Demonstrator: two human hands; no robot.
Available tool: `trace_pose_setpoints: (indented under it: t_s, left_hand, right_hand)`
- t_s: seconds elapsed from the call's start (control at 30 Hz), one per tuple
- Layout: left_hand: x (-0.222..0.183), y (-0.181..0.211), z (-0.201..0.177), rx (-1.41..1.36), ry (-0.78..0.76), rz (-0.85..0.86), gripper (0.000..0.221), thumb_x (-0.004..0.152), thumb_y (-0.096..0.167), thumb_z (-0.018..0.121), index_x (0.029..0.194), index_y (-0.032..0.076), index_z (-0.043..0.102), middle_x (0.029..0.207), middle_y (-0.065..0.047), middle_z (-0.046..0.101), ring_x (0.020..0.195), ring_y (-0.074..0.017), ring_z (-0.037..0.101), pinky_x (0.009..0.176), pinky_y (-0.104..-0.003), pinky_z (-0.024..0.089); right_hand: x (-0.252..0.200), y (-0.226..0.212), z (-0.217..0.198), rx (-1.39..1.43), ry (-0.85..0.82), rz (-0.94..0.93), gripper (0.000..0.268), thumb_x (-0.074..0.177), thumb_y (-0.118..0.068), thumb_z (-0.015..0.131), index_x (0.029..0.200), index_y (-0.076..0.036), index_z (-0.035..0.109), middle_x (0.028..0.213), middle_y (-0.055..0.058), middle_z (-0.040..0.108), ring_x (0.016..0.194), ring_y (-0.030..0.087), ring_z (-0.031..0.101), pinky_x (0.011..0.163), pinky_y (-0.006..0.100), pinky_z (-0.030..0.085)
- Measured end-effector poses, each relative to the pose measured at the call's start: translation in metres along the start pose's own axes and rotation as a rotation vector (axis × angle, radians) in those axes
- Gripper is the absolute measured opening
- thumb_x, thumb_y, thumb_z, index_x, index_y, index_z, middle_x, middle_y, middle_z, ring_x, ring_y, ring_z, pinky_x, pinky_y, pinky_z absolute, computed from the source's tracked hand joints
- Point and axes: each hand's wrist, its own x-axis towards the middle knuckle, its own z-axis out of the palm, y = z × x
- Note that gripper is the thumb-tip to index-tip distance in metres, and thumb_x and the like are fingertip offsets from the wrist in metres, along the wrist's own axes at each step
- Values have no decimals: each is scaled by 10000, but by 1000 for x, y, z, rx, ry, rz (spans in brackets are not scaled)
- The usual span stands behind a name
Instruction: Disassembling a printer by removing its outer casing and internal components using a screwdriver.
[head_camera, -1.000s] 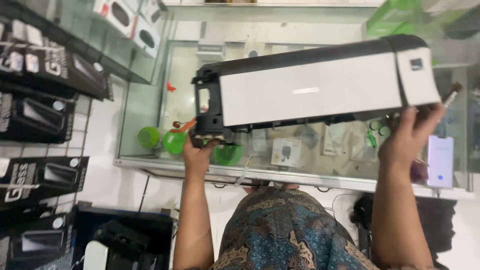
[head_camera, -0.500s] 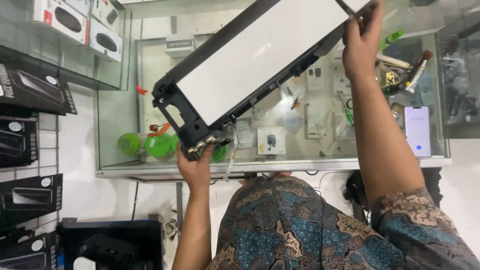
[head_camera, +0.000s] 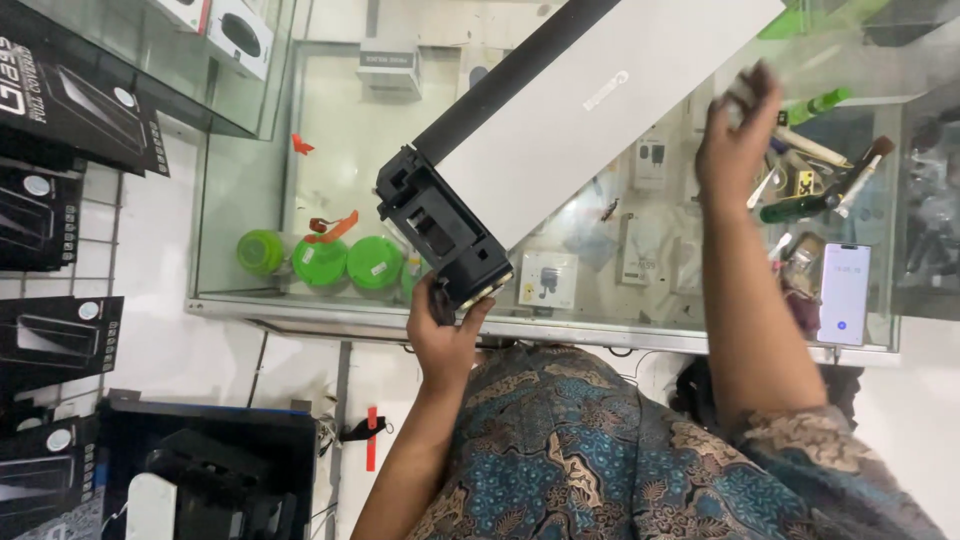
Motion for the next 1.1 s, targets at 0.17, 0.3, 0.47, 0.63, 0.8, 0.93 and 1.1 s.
trace_pose_setpoints:
  t_s: [0.17,0.3,0.47,0.63,0.8,0.93,1.1]
  left_hand:
    - [-5,-46,-28,-20,-15,71,860,639,156,993,1352,7,534,1126,-242,712,806,-333,716,590,-396,563]
    - [-5,-45,-25,-35,-26,138,938,659,333,975,1405,-6,518,1281,-219,665,1184,-290,659,961,-432,574]
    - [-2,-25,-27,-42,-16,126,982,674,501,925,1428,30,507,1335,-165,624,1280,-215,569,1146,-415,433]
    - [3,19,-41,-77,38,152,856,790,605,799,1363,23,541,1293,-167,680,1227,-221,640,1123,-373,446]
    - [0,30,-52,-278,29,-76,454,1010,395,588,1164,-32,607,923,-199,711,644,-208,739,562,-265,541]
    - [-2,1,-58,-229,38,-74,250,910,33,713,1128,-72,650,781,-166,696,613,-227,724,629,-327,586]
    - [8,78,-53,68,-100,105,136,952,74,660,1086,62,685,1093,-104,703,1003,-227,699,939,-344,535]
  right_hand:
    - [-118,43,24,-328,-288,98,349,922,103,686,1270,82,676,1176,281,632,1013,476,668,787,505,600]
    - [-139,36,30,-559,-389,55,438,887,-42,806,1301,52,697,1226,216,601,1126,388,624,873,449,593]
    - [-142,86,40,-714,-451,-144,331,828,-141,853,1152,-129,787,1082,74,654,996,294,652,833,391,582]
    - [-152,69,21,-779,-486,-165,99,945,-177,784,1041,-154,787,1032,52,695,991,267,682,801,381,596]
    - [-162,86,-14,-785,-495,-120,126,1020,-70,760,1135,-122,767,1034,104,688,954,331,693,808,426,595]
    - [-163,80,-18,-827,-412,-158,167,929,-56,855,1052,-152,795,1018,54,659,918,280,671,790,389,571]
    - [-160,-94,17,-358,-312,50,217,1062,55,535,1220,34,682,1210,203,590,1070,297,561,776,358,513]
